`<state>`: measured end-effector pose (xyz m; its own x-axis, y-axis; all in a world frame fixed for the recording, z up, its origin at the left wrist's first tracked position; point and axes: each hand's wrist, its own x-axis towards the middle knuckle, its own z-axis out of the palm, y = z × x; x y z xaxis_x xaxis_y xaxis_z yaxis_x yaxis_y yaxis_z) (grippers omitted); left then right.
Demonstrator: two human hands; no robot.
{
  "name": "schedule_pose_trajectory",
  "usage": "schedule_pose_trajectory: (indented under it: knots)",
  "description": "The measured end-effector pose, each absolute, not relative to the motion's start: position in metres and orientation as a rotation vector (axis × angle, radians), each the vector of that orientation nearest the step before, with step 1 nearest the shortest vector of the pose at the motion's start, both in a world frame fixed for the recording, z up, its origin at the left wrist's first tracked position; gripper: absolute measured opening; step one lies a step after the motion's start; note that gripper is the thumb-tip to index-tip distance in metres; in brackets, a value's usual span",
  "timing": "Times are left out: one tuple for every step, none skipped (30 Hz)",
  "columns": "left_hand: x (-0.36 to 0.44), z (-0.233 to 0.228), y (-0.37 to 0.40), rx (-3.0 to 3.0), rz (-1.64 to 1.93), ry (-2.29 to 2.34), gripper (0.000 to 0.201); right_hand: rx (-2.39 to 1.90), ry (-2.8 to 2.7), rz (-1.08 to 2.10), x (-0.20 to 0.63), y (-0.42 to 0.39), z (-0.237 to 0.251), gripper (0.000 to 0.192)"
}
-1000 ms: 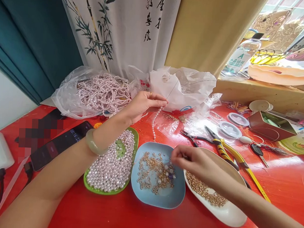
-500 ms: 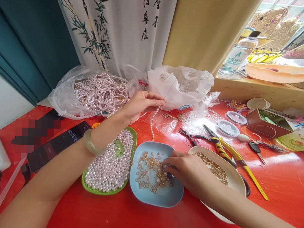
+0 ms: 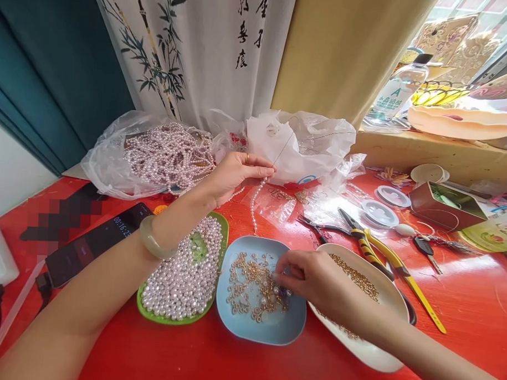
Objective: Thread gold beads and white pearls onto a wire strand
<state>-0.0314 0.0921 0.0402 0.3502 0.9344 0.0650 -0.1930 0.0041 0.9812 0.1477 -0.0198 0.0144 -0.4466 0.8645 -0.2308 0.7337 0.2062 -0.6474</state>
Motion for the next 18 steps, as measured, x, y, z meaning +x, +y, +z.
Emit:
schedule_pose_trajectory:
  knots:
    - [-0.031,0.04,0.092,1.24,1.047,0.785,0.016,-1.54,-2.09,1.3,0.15,-0.018,0.018,0.009]
    - [-0.031,0.04,0.092,1.238,1.047,0.785,0.016,-1.506,-1.857,1.525,0.153,-0.016,0.021,0.01]
    - [-0.031,0.04,0.092,1.237,1.048,0.789,0.017,-1.445,-1.609,1.712,0.156,-0.014,0.023,0.012]
    - [-0.031,0.041,0.092,1.236,1.049,0.795,0.017,-1.374,-1.374,1.847,0.16,-0.013,0.024,0.014]
    - [-0.031,0.041,0.092,1.236,1.049,0.801,0.016,-1.305,-1.175,1.939,0.163,-0.012,0.024,0.014]
    - [-0.031,0.041,0.092,1.236,1.048,0.805,0.016,-1.249,-1.027,1.996,0.166,-0.012,0.024,0.013]
    - [-0.031,0.041,0.092,1.236,1.047,0.808,0.016,-1.211,-0.937,2.03,0.168,-0.012,0.023,0.009]
    - [-0.03,0.041,0.092,1.236,1.045,0.81,0.016,-1.197,-0.903,2.046,0.169,-0.012,0.023,0.005]
    - [-0.03,0.04,0.092,1.237,1.042,0.81,0.016,-1.209,-0.925,2.051,0.169,-0.013,0.022,0.003]
    - [-0.03,0.04,0.092,1.238,1.041,0.811,0.016,-1.249,-1.001,2.033,0.168,-0.014,0.022,0.005]
    - [-0.03,0.04,0.091,1.239,1.042,0.813,0.016,-1.32,-1.134,1.978,0.167,-0.016,0.022,0.01]
    - [-0.03,0.04,0.091,1.241,1.041,0.819,0.016,-1.403,-1.323,1.873,0.165,-0.017,0.022,0.015]
    - [-0.03,0.04,0.091,1.244,1.041,0.825,0.016,-1.473,-1.549,1.713,0.164,-0.018,0.022,0.02]
    - [-0.03,0.04,0.091,1.248,1.041,0.834,0.017,-1.514,-1.784,1.506,0.163,-0.019,0.021,0.022]
    - [-0.03,0.04,0.091,1.25,1.041,0.844,0.017,-1.523,-1.998,1.277,0.162,-0.02,0.02,0.023]
    - [-0.03,0.04,0.091,1.252,1.043,0.851,0.018,-1.507,-2.174,1.057,0.161,-0.021,0.018,0.023]
    - [-0.03,0.04,0.091,1.253,1.044,0.854,0.018,-1.482,-2.307,0.872,0.16,-0.021,0.016,0.024]
    - [-0.03,0.04,0.092,1.253,1.049,0.853,0.017,-1.463,-2.403,0.733,0.159,-0.022,0.013,0.024]
